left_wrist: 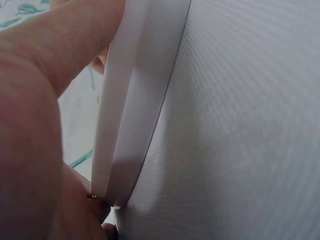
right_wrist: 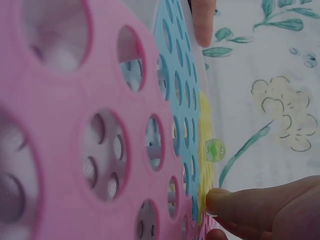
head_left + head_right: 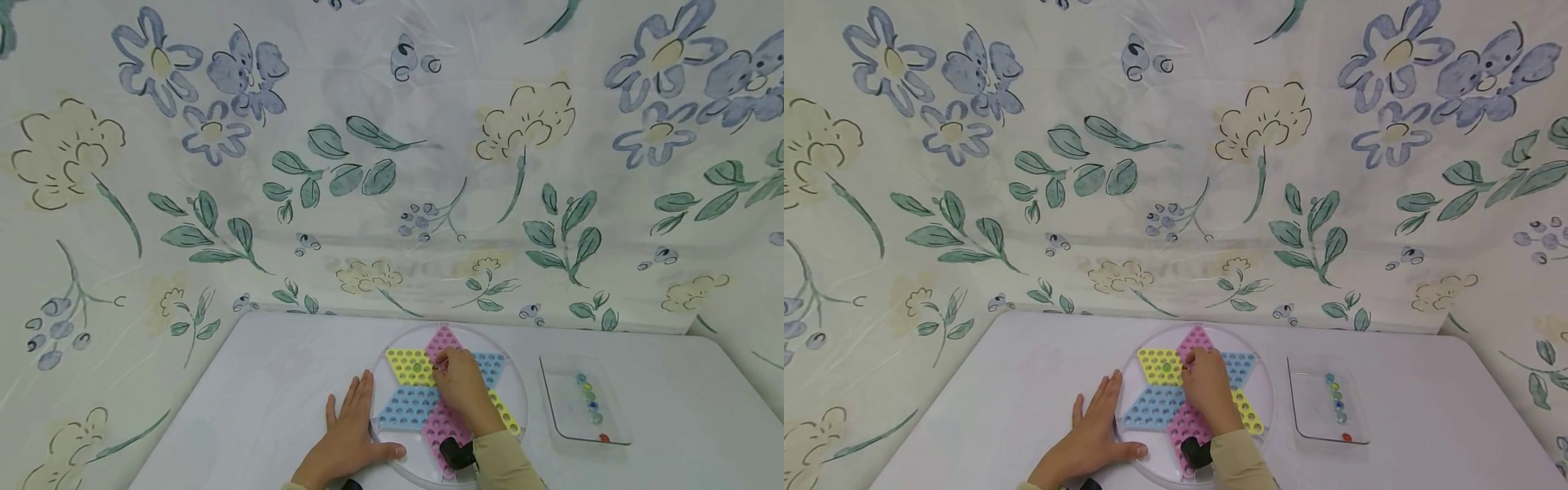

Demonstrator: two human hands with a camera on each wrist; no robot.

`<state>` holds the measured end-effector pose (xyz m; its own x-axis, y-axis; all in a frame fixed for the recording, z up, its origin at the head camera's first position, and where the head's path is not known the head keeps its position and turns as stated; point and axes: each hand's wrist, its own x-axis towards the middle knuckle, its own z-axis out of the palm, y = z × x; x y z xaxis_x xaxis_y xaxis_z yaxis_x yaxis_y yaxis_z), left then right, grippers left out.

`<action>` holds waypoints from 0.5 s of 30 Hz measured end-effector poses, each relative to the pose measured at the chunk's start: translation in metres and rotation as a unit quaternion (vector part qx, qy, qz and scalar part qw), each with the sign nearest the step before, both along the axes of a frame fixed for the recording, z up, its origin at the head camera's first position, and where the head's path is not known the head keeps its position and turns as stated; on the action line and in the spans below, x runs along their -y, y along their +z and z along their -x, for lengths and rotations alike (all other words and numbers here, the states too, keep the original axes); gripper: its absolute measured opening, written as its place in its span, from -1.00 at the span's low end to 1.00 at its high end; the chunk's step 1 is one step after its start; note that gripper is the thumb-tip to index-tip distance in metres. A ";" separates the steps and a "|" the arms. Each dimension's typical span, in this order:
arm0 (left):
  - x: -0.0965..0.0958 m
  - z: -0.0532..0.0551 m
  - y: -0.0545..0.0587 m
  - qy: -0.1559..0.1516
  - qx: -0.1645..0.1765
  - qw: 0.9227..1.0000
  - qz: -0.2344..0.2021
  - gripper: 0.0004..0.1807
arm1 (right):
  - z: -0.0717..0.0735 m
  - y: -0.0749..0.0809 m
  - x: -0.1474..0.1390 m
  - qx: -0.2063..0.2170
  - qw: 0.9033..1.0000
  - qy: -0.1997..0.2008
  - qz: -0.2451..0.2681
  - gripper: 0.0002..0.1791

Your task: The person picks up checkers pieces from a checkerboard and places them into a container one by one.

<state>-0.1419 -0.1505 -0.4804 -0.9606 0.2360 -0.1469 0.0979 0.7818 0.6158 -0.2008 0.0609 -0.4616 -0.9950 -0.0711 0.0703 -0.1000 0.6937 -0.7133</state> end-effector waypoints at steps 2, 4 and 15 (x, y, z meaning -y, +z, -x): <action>0.000 0.000 0.000 0.000 -0.001 1.000 0.000 0.49 | 0.000 0.000 0.000 -0.001 1.000 0.000 -0.004 -0.92; 0.000 0.000 -0.001 0.000 -0.001 1.000 -0.001 0.50 | 0.001 -0.001 0.000 -0.001 1.000 -0.001 -0.007 -0.92; 0.001 0.000 -0.001 0.000 0.002 1.000 0.000 0.50 | -0.001 0.001 0.001 0.001 1.000 -0.002 -0.008 -0.92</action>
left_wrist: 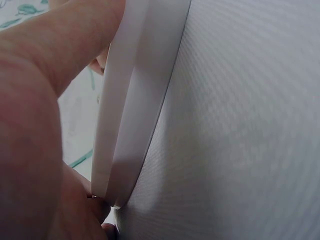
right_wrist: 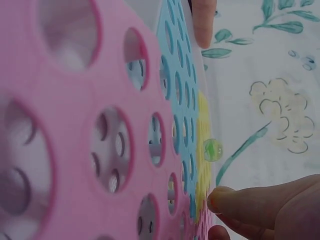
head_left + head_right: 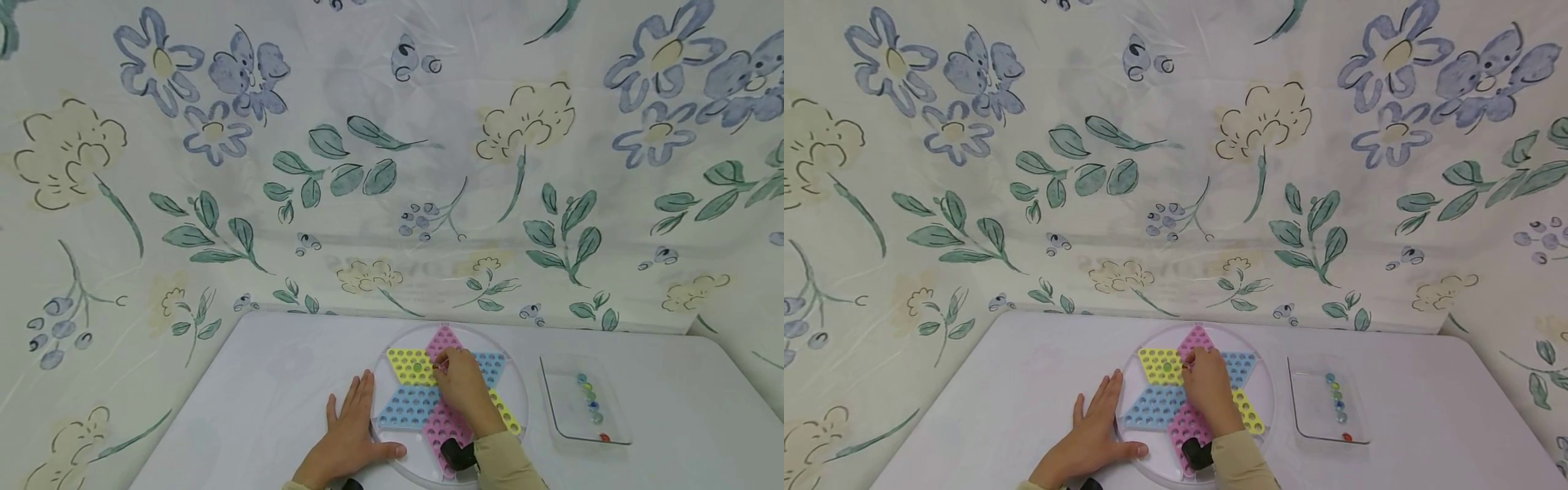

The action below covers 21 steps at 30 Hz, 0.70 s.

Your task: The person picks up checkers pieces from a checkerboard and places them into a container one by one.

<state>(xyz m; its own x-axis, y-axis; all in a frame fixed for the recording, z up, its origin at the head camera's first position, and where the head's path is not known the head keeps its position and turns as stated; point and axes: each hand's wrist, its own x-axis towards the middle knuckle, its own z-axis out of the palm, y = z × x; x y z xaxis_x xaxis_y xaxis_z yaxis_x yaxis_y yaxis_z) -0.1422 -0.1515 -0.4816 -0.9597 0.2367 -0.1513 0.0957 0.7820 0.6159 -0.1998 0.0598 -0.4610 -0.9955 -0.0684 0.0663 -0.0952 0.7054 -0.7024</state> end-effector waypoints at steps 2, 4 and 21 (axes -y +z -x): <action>0.000 0.000 0.000 -0.001 0.000 1.000 0.001 0.51 | -0.001 0.001 0.000 0.002 1.000 0.000 0.002 -0.92; 0.001 0.000 0.001 -0.001 0.001 1.000 0.001 0.51 | -0.001 0.001 -0.001 0.005 1.000 -0.002 0.005 -0.93; 0.000 -0.001 0.002 -0.003 -0.006 1.000 -0.008 0.50 | -0.016 0.015 -0.006 -0.020 1.000 -0.010 0.004 -0.90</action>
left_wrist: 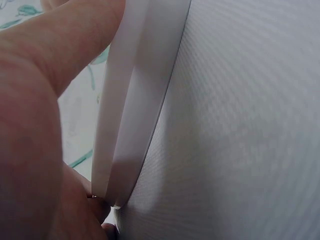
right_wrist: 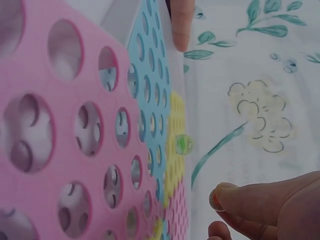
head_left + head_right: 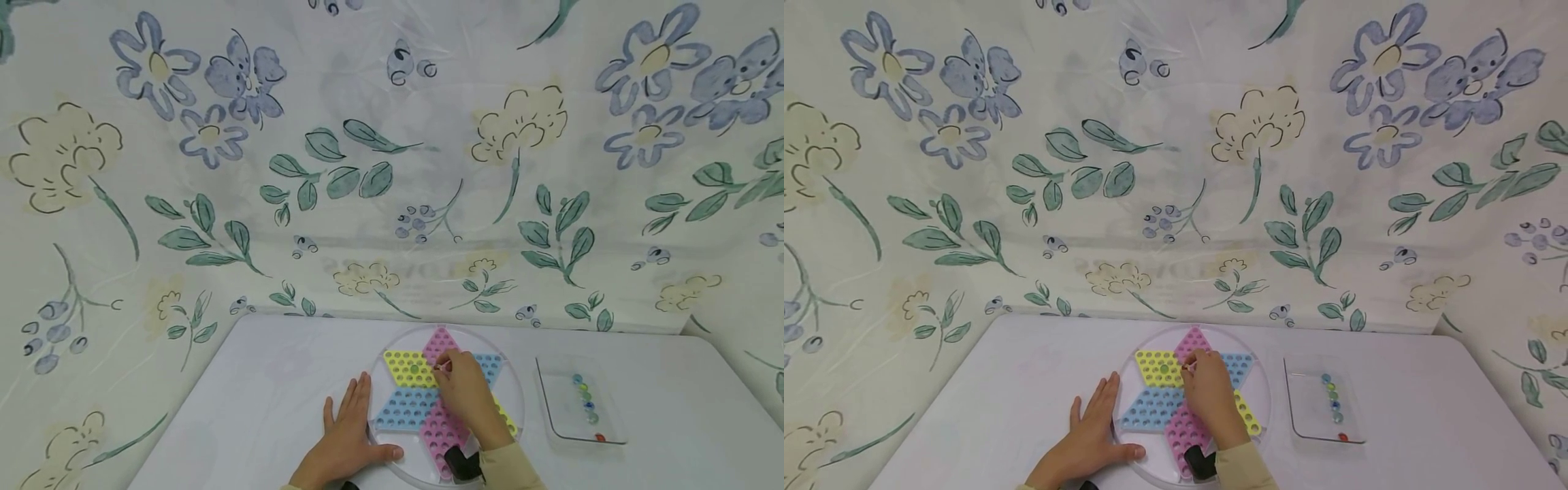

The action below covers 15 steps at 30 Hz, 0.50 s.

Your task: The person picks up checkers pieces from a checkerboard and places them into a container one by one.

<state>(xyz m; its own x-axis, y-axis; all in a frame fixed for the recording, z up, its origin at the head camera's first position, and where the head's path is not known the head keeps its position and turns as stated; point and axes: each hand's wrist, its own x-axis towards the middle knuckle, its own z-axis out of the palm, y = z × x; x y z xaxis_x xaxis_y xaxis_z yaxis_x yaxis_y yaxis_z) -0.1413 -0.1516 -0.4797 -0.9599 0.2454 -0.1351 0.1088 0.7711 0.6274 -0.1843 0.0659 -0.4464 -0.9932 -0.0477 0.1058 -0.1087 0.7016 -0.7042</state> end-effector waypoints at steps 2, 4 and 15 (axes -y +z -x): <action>0.000 0.000 0.000 0.000 0.002 1.000 0.000 0.50 | -0.002 0.001 -0.002 -0.003 1.000 0.001 -0.002 -0.88; 0.000 0.001 0.000 -0.001 0.004 1.000 0.000 0.50 | -0.003 0.002 -0.005 -0.009 1.000 0.006 -0.003 -0.88; -0.001 0.001 0.000 0.004 0.010 1.000 -0.004 0.51 | -0.011 0.009 -0.018 -0.021 1.000 0.009 -0.002 -0.87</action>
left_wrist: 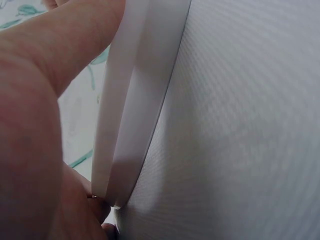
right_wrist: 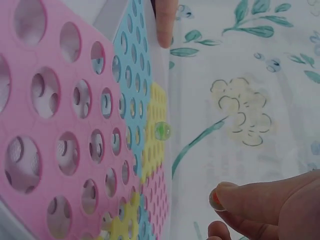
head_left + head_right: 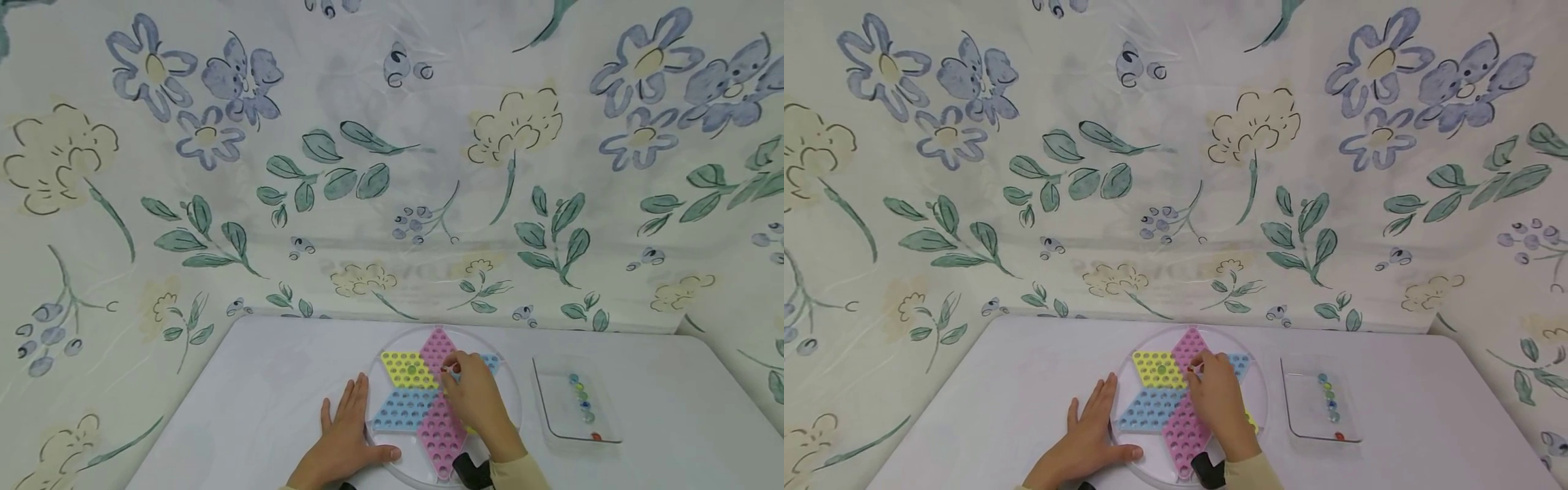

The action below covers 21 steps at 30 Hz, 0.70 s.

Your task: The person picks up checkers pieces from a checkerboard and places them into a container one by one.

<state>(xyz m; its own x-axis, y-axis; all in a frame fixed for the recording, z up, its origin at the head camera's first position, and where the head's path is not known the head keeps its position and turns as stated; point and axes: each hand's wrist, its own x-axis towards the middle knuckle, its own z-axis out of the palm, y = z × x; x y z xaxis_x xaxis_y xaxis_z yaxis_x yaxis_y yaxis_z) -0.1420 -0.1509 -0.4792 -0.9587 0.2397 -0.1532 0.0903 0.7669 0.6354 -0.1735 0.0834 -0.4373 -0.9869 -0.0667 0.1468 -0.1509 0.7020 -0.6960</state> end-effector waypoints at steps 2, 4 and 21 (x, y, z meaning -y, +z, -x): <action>0.000 0.000 0.000 0.001 0.001 1.000 0.001 0.51 | -0.001 0.001 -0.002 0.001 1.000 0.002 0.003 -0.85; 0.001 -0.001 0.000 0.001 0.002 1.000 0.003 0.52 | -0.002 0.002 -0.005 0.001 1.000 0.002 0.006 -0.84; 0.000 0.001 0.001 0.002 0.008 1.000 0.013 0.52 | -0.012 0.008 -0.023 -0.011 1.000 -0.021 0.009 -0.85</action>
<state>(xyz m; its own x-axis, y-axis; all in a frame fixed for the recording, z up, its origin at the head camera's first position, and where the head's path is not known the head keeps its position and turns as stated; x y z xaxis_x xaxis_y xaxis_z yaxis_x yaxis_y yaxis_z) -0.1428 -0.1505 -0.4779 -0.9568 0.2319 -0.1752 0.0768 0.7829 0.6173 -0.1614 0.1069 -0.4294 -0.9852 -0.0227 0.1698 -0.1376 0.6956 -0.7052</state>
